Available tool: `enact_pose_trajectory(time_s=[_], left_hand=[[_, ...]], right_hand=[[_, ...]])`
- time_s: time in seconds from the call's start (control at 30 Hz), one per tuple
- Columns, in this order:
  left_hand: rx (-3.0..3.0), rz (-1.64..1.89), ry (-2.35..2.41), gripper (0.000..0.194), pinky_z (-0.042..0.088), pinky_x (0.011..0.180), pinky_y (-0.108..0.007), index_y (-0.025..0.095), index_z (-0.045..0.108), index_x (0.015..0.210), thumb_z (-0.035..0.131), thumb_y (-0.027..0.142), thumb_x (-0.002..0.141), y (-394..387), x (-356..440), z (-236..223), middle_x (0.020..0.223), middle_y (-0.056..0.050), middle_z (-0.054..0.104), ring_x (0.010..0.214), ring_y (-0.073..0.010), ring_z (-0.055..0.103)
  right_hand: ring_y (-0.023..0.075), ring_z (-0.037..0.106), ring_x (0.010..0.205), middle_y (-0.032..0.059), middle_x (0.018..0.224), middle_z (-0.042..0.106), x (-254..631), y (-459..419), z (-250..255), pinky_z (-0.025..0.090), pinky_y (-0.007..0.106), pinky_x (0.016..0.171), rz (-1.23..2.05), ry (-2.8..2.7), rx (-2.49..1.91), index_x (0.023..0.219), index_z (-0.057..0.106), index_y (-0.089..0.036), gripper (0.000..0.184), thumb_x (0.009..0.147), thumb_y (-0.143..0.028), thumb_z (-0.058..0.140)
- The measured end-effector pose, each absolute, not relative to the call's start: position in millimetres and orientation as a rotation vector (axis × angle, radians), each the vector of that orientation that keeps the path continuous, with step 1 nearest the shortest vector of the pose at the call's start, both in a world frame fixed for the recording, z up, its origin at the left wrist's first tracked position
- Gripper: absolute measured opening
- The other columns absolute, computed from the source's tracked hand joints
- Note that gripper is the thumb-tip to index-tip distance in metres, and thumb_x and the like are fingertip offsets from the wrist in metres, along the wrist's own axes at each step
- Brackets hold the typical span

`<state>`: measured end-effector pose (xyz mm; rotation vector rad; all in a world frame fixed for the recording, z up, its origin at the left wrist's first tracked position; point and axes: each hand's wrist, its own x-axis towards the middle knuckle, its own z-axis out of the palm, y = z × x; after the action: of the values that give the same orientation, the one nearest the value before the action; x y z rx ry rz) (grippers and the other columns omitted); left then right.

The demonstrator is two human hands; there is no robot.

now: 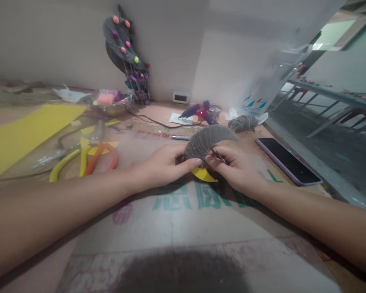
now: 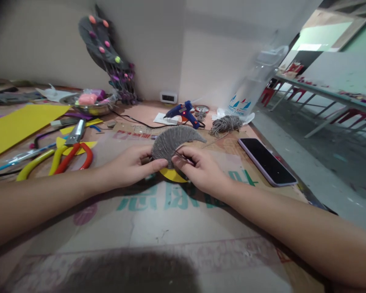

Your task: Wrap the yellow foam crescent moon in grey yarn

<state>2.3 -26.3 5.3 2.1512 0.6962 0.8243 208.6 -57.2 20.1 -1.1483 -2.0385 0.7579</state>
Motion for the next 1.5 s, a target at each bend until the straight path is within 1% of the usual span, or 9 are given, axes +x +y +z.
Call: enact_pose_trajectory(time_s=[0.1,0.3,0.43,0.8,0.97,1.07,1.2,1.33,1.5], left_hand=[[2.088,0.839,0.691,0.027,0.049,0.081,-0.029,0.015,0.067,0.093,0.053,0.038,0.094,-24.7,2.0,4.9,0.096,-0.004,0.071,0.09,-0.0183,0.063],[2.017,0.801,0.708,0.028,0.046,0.068,-0.025,0.016,0.065,0.086,0.052,0.039,0.094,-23.7,1.1,4.7,0.08,-0.001,0.065,0.075,-0.0151,0.059],[2.085,0.815,0.696,0.026,0.046,0.07,-0.025,0.016,0.065,0.086,0.052,0.037,0.093,-25.2,1.7,5.9,0.083,-0.001,0.066,0.078,-0.0153,0.059],[2.03,0.772,0.67,0.025,0.051,0.076,-0.027,0.017,0.068,0.091,0.054,0.038,0.092,-24.4,2.8,4.9,0.09,-0.002,0.07,0.085,-0.0173,0.063],[1.943,0.756,0.65,0.025,0.05,0.069,-0.024,0.016,0.068,0.088,0.055,0.038,0.091,-21.4,2.8,4.3,0.084,-0.002,0.067,0.077,-0.0149,0.061],[1.909,0.735,0.694,0.028,0.048,0.066,-0.024,0.016,0.066,0.089,0.054,0.041,0.091,-19.4,0.9,3.0,0.083,-0.002,0.065,0.074,-0.0139,0.059],[1.927,0.735,0.702,0.028,0.046,0.062,-0.022,0.016,0.064,0.084,0.054,0.041,0.091,-19.2,0.2,2.4,0.077,-0.001,0.062,0.069,-0.0125,0.056],[1.989,0.785,0.69,0.026,0.044,0.061,-0.022,0.016,0.061,0.077,0.054,0.037,0.091,-22.5,2.1,3.7,0.071,0.002,0.058,0.066,-0.0114,0.054],[2.06,0.764,0.707,0.025,0.046,0.065,-0.024,0.016,0.066,0.08,0.055,0.035,0.092,-27.1,3.5,5.4,0.071,0.002,0.06,0.068,-0.0127,0.057]], right_hand=[[0.0111,0.043,0.059,-0.0024,0.065,0.047,209.5,-58.2,21.0,0.035,0.025,0.053,0.794,-2.013,-1.125,0.073,0.053,-0.02,0.025,0.093,-0.036,0.052],[0.0107,0.043,0.06,-0.0025,0.066,0.05,207.9,-56.7,21.0,0.036,0.025,0.056,0.739,-1.981,-1.16,0.075,0.057,-0.02,0.018,0.088,-0.032,0.058],[0.0101,0.042,0.059,-0.003,0.065,0.05,205.6,-54.4,20.6,0.035,0.024,0.054,0.728,-1.983,-1.154,0.071,0.058,-0.02,0.017,0.084,-0.029,0.062],[0.0092,0.038,0.056,-0.0047,0.061,0.042,206.3,-55.4,20.9,0.03,0.024,0.049,0.957,-1.911,-1.141,0.069,0.054,-0.021,0.017,0.08,-0.029,0.064],[0.0084,0.039,0.055,-0.0048,0.062,0.044,206.8,-56.0,20.9,0.031,0.023,0.049,1.052,-1.871,-1.142,0.071,0.053,-0.021,0.018,0.083,-0.031,0.061],[0.0079,0.037,0.053,-0.0059,0.061,0.042,207.1,-56.6,20.2,0.031,0.023,0.049,1.094,-1.831,-1.11,0.076,0.055,-0.02,0.016,0.084,-0.033,0.06],[0.0078,0.035,0.053,-0.006,0.062,0.041,205.4,-56.5,21.2,0.031,0.023,0.049,1.05,-1.848,-1.14,0.075,0.055,-0.02,0.016,0.085,-0.031,0.06],[0.0092,0.04,0.06,-0.0037,0.067,0.045,203.7,-55.4,21.0,0.034,0.023,0.053,0.958,-1.885,-1.165,0.074,0.055,-0.02,0.016,0.084,-0.031,0.06],[0.0121,0.044,0.065,-0.0016,0.07,0.048,205.3,-55.8,17.8,0.039,0.025,0.057,0.952,-1.931,-1.2,0.075,0.051,-0.021,0.016,0.083,-0.033,0.058]])
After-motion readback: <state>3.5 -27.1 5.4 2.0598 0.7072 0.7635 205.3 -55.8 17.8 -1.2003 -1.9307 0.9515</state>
